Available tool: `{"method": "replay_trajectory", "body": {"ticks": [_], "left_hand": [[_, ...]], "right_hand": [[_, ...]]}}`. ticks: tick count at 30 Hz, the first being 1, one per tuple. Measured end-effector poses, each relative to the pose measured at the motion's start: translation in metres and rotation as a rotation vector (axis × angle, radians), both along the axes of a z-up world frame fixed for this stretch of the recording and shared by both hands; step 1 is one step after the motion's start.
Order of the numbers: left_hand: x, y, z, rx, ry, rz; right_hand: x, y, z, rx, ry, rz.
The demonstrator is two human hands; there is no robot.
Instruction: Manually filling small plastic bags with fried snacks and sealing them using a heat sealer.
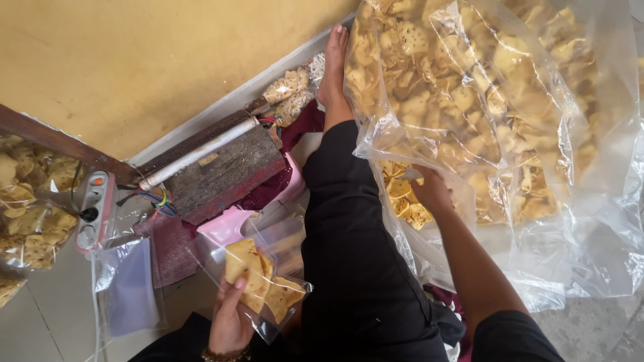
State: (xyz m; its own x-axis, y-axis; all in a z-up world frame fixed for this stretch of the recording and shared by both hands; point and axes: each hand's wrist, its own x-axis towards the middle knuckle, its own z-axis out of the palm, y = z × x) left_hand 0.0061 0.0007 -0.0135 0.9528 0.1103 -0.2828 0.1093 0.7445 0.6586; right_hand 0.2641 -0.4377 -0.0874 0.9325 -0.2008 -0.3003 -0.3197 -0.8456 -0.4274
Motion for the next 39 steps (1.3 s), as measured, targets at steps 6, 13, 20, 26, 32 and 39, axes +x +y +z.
{"method": "replay_trajectory", "body": {"ticks": [6, 13, 20, 26, 32, 39], "left_hand": [[0.004, -0.019, 0.047, 0.149, 0.349, 0.009], [0.001, 0.006, 0.046, 0.182, 0.439, 0.077], [0.007, 0.010, 0.025, 0.546, 0.192, -0.003], [0.011, 0.003, 0.050, 0.643, 0.084, -0.145], [-0.008, 0.016, 0.038, 0.629, 0.193, -0.079], [-0.023, 0.036, 0.007, 0.628, 0.204, -0.078]], "right_hand": [[0.051, 0.036, -0.032, -0.193, -0.011, -0.047], [0.047, 0.027, -0.037, -0.212, -0.082, -0.076], [-0.031, -0.012, 0.002, 0.220, -0.403, -0.162], [-0.051, -0.033, 0.027, -0.110, 0.005, 0.040], [-0.011, -0.021, -0.021, -0.206, -0.057, 0.299], [0.035, 0.015, -0.034, -0.161, -0.061, 0.010]]}}
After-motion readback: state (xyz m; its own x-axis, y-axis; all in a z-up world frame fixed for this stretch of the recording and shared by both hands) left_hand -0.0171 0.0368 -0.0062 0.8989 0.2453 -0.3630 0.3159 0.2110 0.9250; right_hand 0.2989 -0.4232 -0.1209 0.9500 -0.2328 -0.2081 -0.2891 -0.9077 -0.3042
